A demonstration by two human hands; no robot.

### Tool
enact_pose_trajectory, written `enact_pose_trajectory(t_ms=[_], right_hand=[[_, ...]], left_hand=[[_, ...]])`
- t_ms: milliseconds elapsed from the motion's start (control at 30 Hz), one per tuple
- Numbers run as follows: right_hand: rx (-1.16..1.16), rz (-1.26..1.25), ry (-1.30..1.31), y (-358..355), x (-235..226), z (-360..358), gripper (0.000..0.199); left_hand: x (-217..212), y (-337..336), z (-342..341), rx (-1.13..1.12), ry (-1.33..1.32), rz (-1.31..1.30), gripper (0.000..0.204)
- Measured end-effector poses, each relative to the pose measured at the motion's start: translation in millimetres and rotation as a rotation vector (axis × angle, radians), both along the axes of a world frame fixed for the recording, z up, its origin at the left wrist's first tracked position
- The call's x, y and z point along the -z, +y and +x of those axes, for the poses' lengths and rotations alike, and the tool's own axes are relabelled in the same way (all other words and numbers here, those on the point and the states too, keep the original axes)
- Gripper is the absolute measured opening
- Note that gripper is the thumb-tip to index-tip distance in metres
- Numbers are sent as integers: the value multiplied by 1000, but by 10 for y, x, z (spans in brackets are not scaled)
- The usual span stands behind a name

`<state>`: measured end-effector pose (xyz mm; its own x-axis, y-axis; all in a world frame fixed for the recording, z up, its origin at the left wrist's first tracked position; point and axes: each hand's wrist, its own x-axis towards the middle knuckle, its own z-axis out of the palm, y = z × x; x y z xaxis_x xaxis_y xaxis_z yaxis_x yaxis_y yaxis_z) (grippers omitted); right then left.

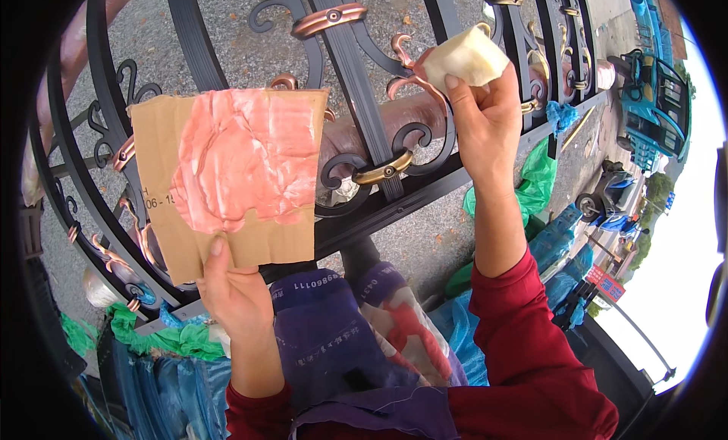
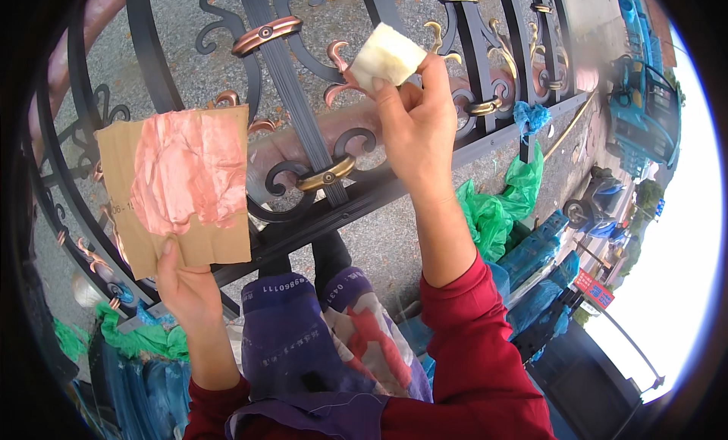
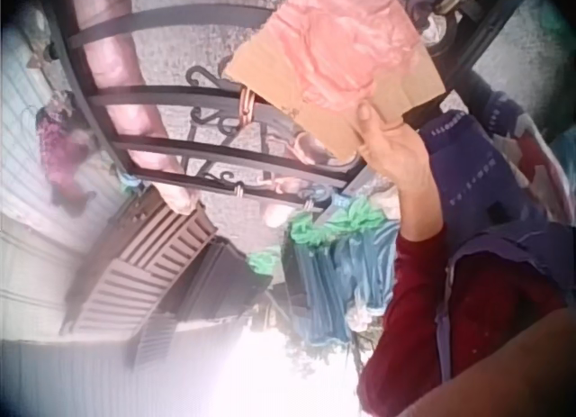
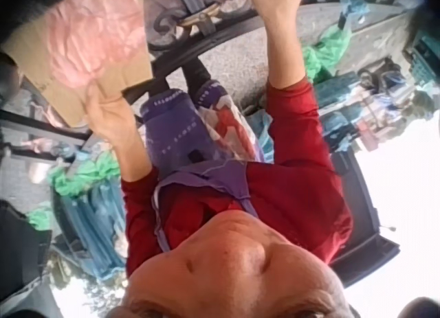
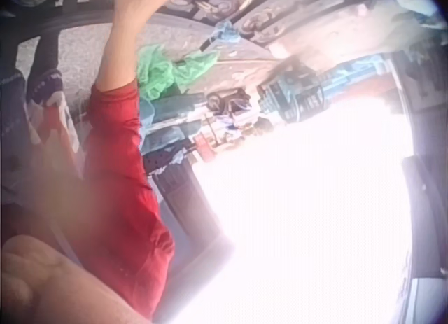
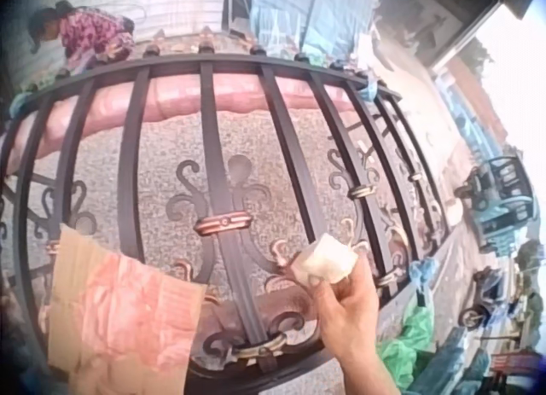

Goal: The person uses a foam sponge to apply pink paint from a cardboard palette onto the ornamental metal bars of a gate. They repeatedly dip the sponge into the paint and rub it along the gate's decorative elements, covering multiple sections over time.

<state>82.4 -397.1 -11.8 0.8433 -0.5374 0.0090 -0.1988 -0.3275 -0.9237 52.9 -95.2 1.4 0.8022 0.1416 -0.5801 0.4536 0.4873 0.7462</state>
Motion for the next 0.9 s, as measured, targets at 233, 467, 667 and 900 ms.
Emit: enact_pose_trajectory(t_ms=[233, 467, 667, 900], right_hand=[[-167, -544, 161, -124, 59, 515, 27], [-183, -599, 162, -134, 12, 540, 27], [-175, -378, 129, -109, 1, 514, 25], [-101, -89, 54, -66, -184, 367, 30]], left_hand=[[-30, -46, -13, -44, -15, -5, 52], [-7, 132, -6, -57, -13, -13, 51], [-43, 235, 23, -73, 11, -26, 57], [-65, 367, 49, -93, -17, -39, 54]])
